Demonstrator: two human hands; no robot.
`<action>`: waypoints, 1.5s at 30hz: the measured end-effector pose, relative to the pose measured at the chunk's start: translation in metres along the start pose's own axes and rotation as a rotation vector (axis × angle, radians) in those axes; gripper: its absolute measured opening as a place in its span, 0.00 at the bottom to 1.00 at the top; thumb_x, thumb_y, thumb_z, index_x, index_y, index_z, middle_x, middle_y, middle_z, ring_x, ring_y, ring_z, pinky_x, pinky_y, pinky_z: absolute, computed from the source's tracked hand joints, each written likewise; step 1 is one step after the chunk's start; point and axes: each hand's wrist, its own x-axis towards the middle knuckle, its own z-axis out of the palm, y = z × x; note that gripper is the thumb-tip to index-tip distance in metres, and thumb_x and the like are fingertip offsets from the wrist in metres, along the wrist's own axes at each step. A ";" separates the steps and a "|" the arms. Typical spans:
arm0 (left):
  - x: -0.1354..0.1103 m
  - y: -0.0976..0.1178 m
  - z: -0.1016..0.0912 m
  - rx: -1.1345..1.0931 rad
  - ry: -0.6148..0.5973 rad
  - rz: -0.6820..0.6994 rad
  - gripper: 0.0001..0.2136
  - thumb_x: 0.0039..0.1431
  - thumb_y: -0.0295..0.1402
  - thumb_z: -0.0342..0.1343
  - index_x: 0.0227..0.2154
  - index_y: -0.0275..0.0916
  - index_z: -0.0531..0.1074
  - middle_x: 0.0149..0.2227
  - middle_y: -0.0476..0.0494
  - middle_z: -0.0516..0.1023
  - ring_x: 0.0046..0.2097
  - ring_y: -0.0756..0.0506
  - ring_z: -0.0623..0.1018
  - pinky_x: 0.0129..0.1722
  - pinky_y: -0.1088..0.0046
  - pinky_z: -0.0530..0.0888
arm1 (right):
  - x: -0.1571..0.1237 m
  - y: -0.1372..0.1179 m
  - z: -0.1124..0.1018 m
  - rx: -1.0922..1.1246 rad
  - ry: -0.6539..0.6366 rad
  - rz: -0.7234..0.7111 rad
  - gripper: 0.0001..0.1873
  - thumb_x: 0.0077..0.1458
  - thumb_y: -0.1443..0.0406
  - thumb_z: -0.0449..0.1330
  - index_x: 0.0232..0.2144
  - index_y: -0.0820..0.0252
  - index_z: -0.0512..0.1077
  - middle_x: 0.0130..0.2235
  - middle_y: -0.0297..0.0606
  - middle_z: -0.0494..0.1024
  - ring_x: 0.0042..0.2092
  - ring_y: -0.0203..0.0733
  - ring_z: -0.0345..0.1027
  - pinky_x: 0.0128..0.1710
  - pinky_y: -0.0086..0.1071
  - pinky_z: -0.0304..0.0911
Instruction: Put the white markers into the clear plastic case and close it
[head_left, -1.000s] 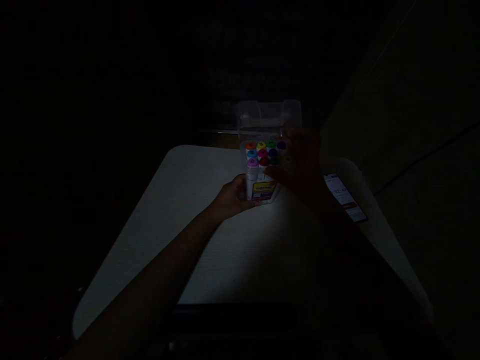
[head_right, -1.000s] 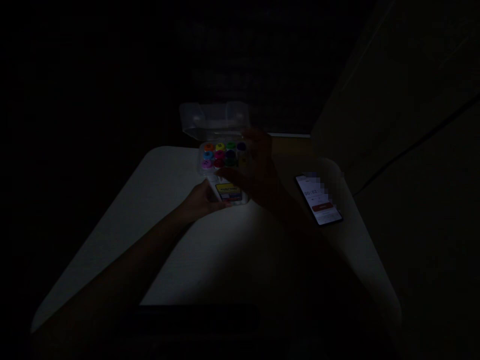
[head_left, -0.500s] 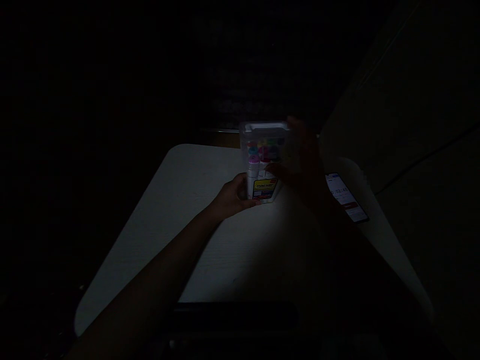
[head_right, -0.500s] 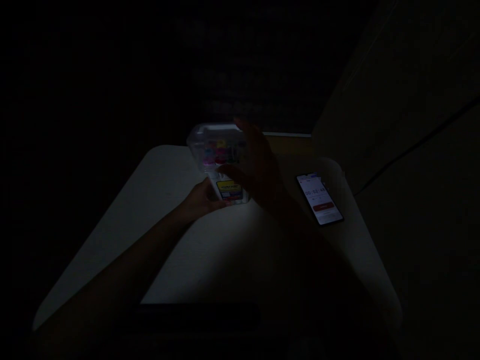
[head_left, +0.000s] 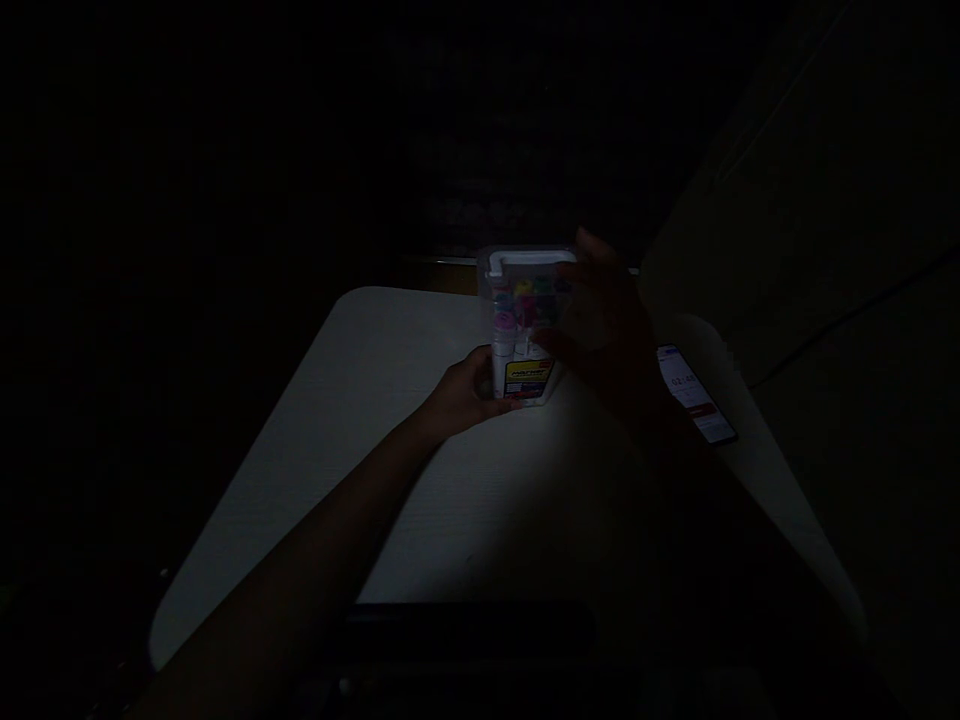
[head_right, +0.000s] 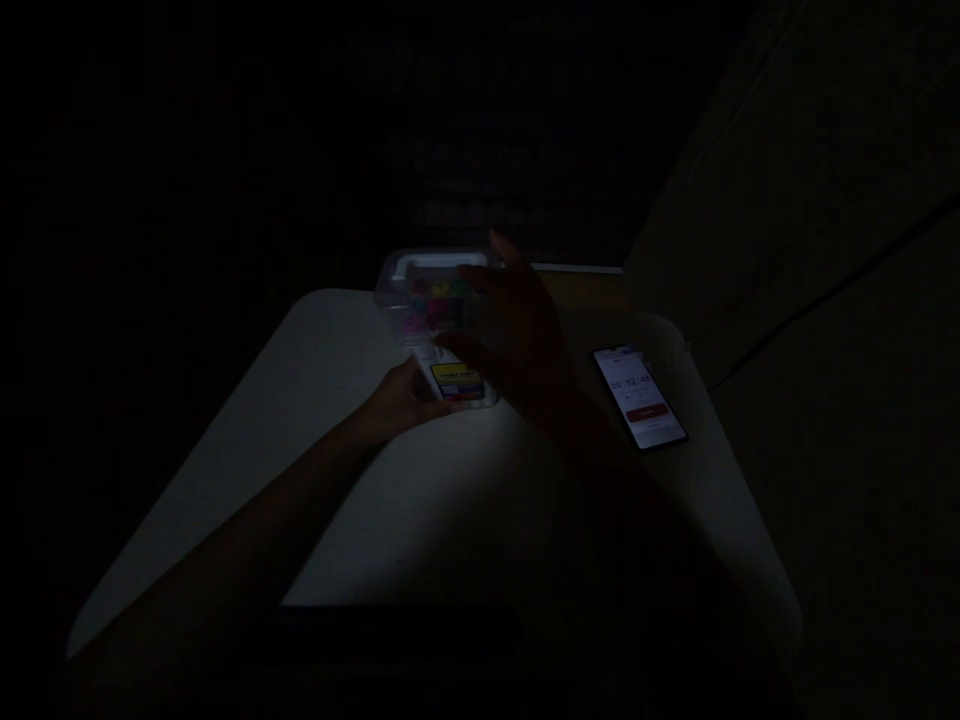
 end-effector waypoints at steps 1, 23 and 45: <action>0.000 0.000 0.000 0.011 -0.003 0.002 0.32 0.38 0.36 0.70 0.47 0.36 0.63 0.52 0.32 0.74 0.52 0.35 0.76 0.53 0.52 0.73 | 0.000 -0.002 -0.001 -0.004 0.006 -0.011 0.27 0.52 0.46 0.58 0.51 0.48 0.65 0.63 0.39 0.62 0.66 0.47 0.50 0.67 0.48 0.49; -0.002 0.002 -0.002 0.076 -0.002 -0.001 0.31 0.39 0.37 0.70 0.46 0.37 0.64 0.50 0.34 0.75 0.49 0.37 0.78 0.50 0.54 0.74 | 0.003 -0.004 -0.016 0.022 -0.068 0.012 0.23 0.54 0.51 0.59 0.52 0.44 0.69 0.60 0.33 0.68 0.64 0.48 0.56 0.65 0.48 0.54; -0.002 0.002 -0.002 0.101 -0.002 0.000 0.29 0.41 0.39 0.69 0.45 0.35 0.63 0.49 0.35 0.76 0.48 0.38 0.78 0.48 0.58 0.76 | 0.001 -0.018 -0.023 -0.259 -0.113 -0.326 0.20 0.59 0.66 0.52 0.54 0.59 0.67 0.57 0.41 0.71 0.62 0.44 0.60 0.60 0.41 0.61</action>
